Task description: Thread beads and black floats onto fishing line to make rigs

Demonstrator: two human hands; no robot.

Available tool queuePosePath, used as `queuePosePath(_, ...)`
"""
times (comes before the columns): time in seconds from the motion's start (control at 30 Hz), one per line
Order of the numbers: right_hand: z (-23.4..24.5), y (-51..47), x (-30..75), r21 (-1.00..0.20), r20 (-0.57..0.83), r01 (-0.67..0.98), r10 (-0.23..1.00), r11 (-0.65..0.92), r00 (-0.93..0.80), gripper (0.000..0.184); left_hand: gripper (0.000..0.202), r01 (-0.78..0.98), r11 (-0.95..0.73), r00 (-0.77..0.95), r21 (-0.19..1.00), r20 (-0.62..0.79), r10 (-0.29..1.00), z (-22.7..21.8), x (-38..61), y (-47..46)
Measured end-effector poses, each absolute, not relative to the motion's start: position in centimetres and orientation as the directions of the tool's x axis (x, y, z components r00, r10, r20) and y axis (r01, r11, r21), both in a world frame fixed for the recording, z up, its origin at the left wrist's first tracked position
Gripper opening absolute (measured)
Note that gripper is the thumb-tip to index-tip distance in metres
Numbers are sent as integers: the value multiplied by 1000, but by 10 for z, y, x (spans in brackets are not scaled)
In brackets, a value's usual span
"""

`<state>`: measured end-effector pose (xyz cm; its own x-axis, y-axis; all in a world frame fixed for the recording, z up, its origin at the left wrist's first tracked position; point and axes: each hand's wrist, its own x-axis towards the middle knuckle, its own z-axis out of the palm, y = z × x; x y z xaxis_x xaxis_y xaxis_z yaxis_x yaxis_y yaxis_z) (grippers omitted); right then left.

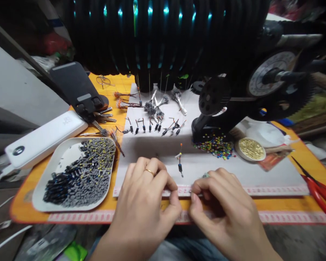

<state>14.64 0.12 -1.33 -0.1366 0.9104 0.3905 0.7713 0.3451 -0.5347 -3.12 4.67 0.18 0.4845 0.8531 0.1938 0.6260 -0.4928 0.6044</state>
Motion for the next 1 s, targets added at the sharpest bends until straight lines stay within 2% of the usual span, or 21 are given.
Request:
queuePosePath(0.5,-15,-4,153,-506,368,807,922,305,-118,19,18,571,-582,486,579,334,808,-10,-31,46)
queuePosePath(0.83,-17,-10,163,-490,348,827,932,276,-105,19,21,580,-612,513,537,343,787,-14,-37,47)
queuePosePath(1.0,-18,-11,166,-485,378,829,922,278,-88,18,19,609,-565,496,556,288,819,-12,-38,45)
